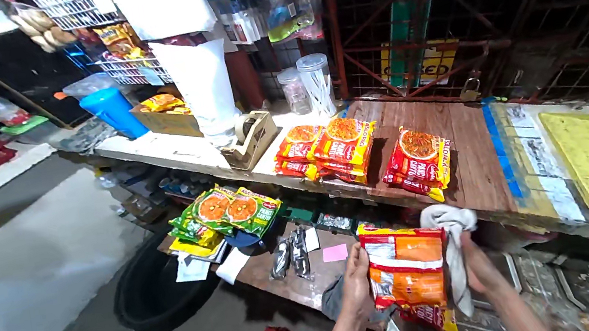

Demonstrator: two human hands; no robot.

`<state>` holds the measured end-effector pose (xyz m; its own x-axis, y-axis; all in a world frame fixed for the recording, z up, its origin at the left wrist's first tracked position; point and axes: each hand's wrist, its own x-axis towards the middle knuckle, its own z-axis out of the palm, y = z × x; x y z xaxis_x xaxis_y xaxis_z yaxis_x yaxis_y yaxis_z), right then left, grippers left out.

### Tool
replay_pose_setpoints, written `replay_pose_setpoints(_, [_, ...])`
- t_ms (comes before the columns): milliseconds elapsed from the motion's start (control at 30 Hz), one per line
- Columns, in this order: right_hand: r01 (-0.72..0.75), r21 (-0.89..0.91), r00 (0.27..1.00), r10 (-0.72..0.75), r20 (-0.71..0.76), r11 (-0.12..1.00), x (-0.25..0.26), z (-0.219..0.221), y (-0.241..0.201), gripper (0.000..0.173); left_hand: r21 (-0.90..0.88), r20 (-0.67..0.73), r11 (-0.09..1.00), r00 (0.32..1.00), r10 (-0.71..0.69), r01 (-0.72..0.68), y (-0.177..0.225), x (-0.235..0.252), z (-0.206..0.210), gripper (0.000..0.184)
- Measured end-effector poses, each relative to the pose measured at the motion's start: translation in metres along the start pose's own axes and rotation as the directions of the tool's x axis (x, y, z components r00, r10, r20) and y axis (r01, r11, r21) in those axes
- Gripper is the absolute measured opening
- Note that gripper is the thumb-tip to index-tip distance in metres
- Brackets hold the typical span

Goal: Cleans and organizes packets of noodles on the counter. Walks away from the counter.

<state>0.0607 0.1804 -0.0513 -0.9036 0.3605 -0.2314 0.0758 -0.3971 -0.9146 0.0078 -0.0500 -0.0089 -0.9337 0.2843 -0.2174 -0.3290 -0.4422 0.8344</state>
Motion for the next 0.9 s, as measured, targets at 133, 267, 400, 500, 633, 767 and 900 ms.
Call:
replay_pose_setpoints(133, [-0.099,0.101,0.994,0.102,-0.024,0.99,-0.011,0.021,0.01,0.045,-0.063,-0.08,0.997,0.996,-0.045,0.04,-0.013,-0.002,0.0,0.035])
replay_pose_setpoints(267, [-0.015,0.017,0.999,0.015,-0.028,1.0,-0.004,0.016,0.004,0.039,0.032,0.071,0.972,0.97,-0.234,0.233,-0.021,-0.01,-0.016,0.042])
replay_pose_setpoints(400, [0.09,-0.221,0.996,-0.089,0.014,0.971,0.004,0.014,-0.006,0.026,-0.023,0.216,0.946,0.925,-0.312,0.325,-0.035,-0.01,-0.027,0.028])
replay_pose_setpoints(500, [0.2,-0.399,0.946,-0.283,-0.16,0.895,0.014,0.014,-0.013,0.02,-0.074,0.171,0.955,0.947,-0.271,0.286,-0.04,-0.012,-0.025,0.031])
replay_pose_setpoints(633, [0.259,-0.677,0.872,-0.468,-0.143,0.689,-0.003,0.026,-0.054,0.038,-0.116,0.005,0.97,0.977,-0.213,0.212,-0.031,-0.015,-0.018,0.03])
replay_pose_setpoints(767, [0.525,-0.771,0.849,-0.289,0.443,0.359,-0.049,0.068,-0.034,0.057,0.007,-0.081,0.991,0.988,-0.134,0.135,-0.031,-0.02,-0.006,0.03])
replay_pose_setpoints(900, [0.792,-0.602,0.573,-0.456,0.681,0.096,-0.023,0.074,0.033,0.046,0.195,-0.125,0.952,0.968,-0.216,0.237,-0.029,-0.035,0.004,0.013])
